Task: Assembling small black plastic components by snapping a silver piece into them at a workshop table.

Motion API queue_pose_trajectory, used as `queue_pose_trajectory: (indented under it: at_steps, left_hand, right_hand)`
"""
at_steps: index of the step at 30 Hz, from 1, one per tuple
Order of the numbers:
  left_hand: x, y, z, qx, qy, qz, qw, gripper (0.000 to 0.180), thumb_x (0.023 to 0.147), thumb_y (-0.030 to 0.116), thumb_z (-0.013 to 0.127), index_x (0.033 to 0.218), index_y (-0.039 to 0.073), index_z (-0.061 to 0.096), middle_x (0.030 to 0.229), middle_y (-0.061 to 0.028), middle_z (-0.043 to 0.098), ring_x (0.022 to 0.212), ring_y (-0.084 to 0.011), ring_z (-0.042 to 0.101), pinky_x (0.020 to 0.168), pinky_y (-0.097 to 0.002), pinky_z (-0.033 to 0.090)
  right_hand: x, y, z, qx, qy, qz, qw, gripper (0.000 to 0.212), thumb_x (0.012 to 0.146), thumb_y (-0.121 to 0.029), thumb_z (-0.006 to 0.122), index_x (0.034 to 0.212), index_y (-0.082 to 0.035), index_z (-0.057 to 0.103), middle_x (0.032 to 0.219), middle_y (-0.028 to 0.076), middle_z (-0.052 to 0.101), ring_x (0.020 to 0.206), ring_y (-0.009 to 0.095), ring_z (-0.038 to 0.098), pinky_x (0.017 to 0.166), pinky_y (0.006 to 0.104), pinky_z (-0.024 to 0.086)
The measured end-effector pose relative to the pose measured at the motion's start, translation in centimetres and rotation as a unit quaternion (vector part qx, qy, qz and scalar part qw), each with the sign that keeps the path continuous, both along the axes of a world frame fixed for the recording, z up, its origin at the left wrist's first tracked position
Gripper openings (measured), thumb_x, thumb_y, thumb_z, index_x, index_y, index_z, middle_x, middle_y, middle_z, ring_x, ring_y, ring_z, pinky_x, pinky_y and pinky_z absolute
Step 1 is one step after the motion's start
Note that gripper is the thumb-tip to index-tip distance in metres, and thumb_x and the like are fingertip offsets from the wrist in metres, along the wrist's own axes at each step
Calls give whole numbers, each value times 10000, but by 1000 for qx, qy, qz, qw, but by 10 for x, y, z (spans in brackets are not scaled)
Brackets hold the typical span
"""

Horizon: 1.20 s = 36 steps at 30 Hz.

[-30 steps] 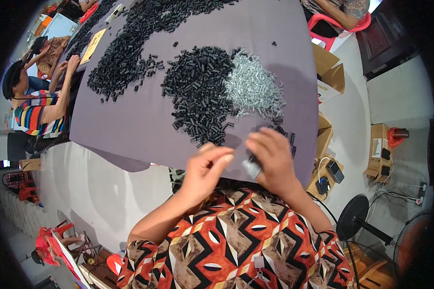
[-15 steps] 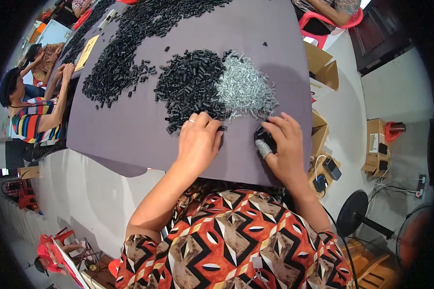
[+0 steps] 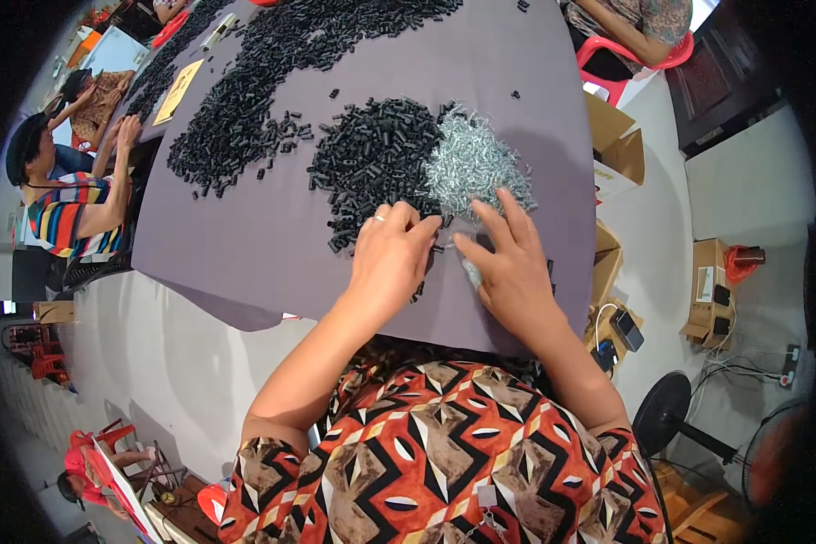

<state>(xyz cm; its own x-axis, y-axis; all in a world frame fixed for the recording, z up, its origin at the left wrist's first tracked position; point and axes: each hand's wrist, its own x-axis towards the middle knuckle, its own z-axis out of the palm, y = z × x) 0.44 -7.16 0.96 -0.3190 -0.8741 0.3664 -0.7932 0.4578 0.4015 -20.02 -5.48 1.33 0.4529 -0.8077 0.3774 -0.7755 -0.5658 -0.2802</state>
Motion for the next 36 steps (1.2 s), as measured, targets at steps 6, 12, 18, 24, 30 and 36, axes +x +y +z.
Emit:
queue_pose_trajectory:
  at_steps: [6,12,18,24,30,36]
  left_hand:
    - [7,4,-1,-7,-11,-9,1000,128,789,62,741,916,67,724,877,-71,589,858,-289,569,734,-409,466]
    - [20,4,6,-6,53,25,998,135,807,46,735,942,46,720,872,-98,614,866,-305,596,765,-411,485]
    - [32,-9,10,-13,60,62,996,94,830,68,722,922,52,714,885,-88,620,868,-310,593,759,-422,485]
    - [11,-25,11,-46,-5,-22,999,128,785,50,741,908,62,708,878,-85,617,852,-315,582,731,-432,478]
    - [2,-34,4,-27,-54,-20,998,109,773,74,748,864,64,690,878,-91,599,882,-323,581,739,-433,470]
    - [4,-30,6,-27,-26,1,999,129,796,73,725,904,56,658,896,-105,590,911,-336,571,781,-437,468]
  right_hand:
    - [-11,9,1,60,-14,14,998,431,647,23,710,1060,-95,724,1479,120,466,1469,389,293,1154,505,329]
    - [-7,0,6,45,-57,5,997,336,671,13,719,999,-58,715,1423,151,508,1438,398,339,1130,497,361]
    - [0,-8,6,36,-40,0,999,352,641,35,724,974,-74,699,1429,128,503,1440,394,342,1125,490,361]
    - [9,-31,4,-27,-45,-18,998,75,692,-15,654,763,-37,644,1081,102,603,1137,331,540,885,439,457]
    - [23,-42,-6,3,-12,-13,1000,92,755,-114,619,720,-43,667,878,100,561,951,312,579,759,430,505]
    - [38,-50,1,62,115,-38,991,83,751,-95,665,788,-51,726,988,139,658,882,265,696,693,385,580]
